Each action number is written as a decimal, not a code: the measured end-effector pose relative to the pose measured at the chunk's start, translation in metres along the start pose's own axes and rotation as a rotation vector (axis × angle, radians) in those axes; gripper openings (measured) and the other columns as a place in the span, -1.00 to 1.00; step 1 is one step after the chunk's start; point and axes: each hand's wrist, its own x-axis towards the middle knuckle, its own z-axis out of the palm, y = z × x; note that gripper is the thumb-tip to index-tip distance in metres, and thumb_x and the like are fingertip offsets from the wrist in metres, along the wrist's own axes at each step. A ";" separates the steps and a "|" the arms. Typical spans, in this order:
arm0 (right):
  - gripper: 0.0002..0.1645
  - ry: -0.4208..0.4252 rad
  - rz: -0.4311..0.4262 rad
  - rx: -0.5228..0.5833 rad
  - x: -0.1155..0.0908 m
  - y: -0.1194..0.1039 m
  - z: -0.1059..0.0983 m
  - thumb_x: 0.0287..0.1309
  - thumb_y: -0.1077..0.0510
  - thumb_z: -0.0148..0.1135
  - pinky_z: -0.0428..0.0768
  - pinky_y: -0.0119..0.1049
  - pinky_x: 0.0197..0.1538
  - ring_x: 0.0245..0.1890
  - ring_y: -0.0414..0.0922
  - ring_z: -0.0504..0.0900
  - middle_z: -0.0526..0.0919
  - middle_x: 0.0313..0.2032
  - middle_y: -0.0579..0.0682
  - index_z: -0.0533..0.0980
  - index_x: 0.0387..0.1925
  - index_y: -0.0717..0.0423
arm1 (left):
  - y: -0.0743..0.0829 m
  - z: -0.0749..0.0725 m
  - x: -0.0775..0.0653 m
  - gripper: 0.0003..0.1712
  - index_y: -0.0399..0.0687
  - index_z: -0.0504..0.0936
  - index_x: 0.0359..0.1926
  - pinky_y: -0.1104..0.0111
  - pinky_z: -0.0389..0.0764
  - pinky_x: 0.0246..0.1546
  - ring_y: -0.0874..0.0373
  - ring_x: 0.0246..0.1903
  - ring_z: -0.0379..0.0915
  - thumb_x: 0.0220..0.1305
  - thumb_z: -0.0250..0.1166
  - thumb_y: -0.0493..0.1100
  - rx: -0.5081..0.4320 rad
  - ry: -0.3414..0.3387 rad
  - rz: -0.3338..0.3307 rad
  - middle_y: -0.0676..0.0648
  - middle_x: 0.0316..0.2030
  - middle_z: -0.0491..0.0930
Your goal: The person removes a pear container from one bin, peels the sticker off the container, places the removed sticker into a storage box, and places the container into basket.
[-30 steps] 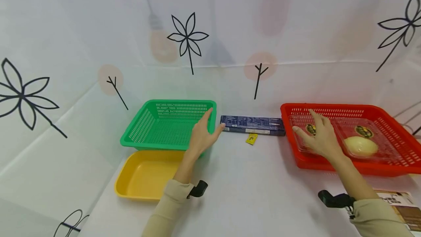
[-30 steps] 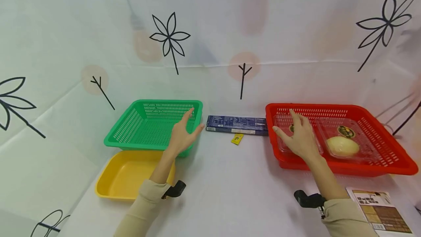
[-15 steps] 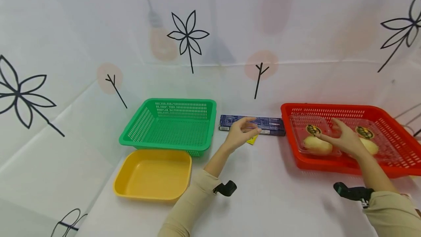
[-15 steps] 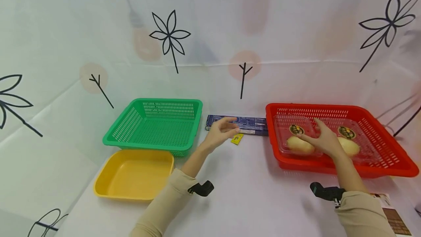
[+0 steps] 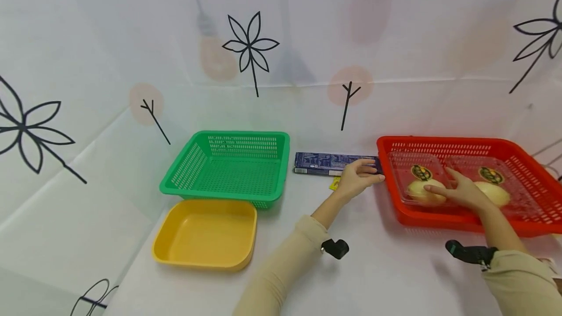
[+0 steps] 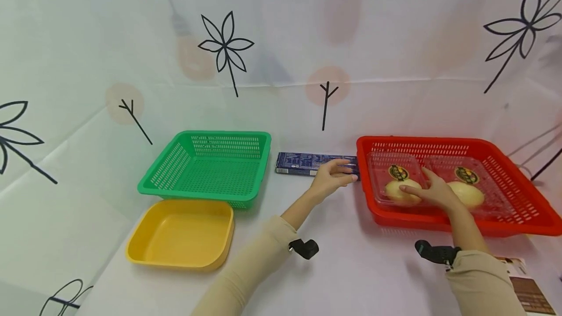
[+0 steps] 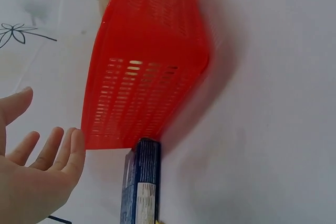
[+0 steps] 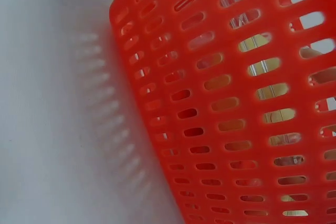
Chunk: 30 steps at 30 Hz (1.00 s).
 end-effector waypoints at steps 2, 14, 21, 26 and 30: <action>0.23 -0.009 0.005 0.008 0.001 -0.001 -0.001 0.22 -0.31 0.00 0.19 0.46 0.02 0.12 0.59 0.04 -0.07 0.18 0.72 -0.44 0.33 0.47 | -0.001 0.009 0.003 -0.50 -0.24 0.54 0.07 0.52 0.58 -0.27 0.32 -0.31 0.56 0.05 0.39 -0.33 -0.021 0.012 0.000 -0.18 -0.15 0.63; 0.25 -0.026 0.023 0.024 0.002 -0.004 0.000 0.22 -0.32 -0.01 0.19 0.45 0.04 0.12 0.60 0.02 -0.11 0.19 0.73 -0.46 0.32 0.50 | 0.008 0.051 0.015 -0.55 -0.21 0.59 0.00 0.56 0.55 -0.33 0.33 -0.31 0.56 0.03 0.42 -0.29 0.029 0.045 -0.054 -0.15 -0.19 0.66; 0.26 -0.029 0.024 0.028 0.002 -0.006 -0.001 0.22 -0.32 -0.02 0.20 0.46 0.02 0.11 0.61 0.02 -0.11 0.19 0.73 -0.47 0.31 0.49 | 0.022 0.069 0.018 -0.42 0.12 0.51 0.14 0.44 0.51 -0.08 0.23 0.02 0.46 0.04 0.43 -0.08 0.271 0.005 -0.103 0.09 0.03 0.54; 0.25 -0.036 0.034 0.028 0.005 -0.006 -0.002 0.22 -0.34 -0.03 0.21 0.46 0.00 0.11 0.62 0.01 -0.13 0.19 0.73 -0.47 0.32 0.47 | 0.029 0.082 0.020 -0.36 0.18 0.43 0.19 0.30 0.50 0.03 0.23 0.09 0.38 0.05 0.42 -0.03 0.258 0.036 -0.194 0.16 0.13 0.44; 0.25 -0.040 0.031 0.030 0.008 -0.006 -0.002 0.22 -0.33 -0.03 0.20 0.46 0.01 0.12 0.62 0.00 -0.16 0.20 0.72 -0.47 0.32 0.47 | 0.033 0.091 0.023 -0.35 0.15 0.42 0.17 0.29 0.51 0.02 0.21 0.04 0.41 0.02 0.44 -0.06 0.193 0.117 -0.278 0.10 0.08 0.46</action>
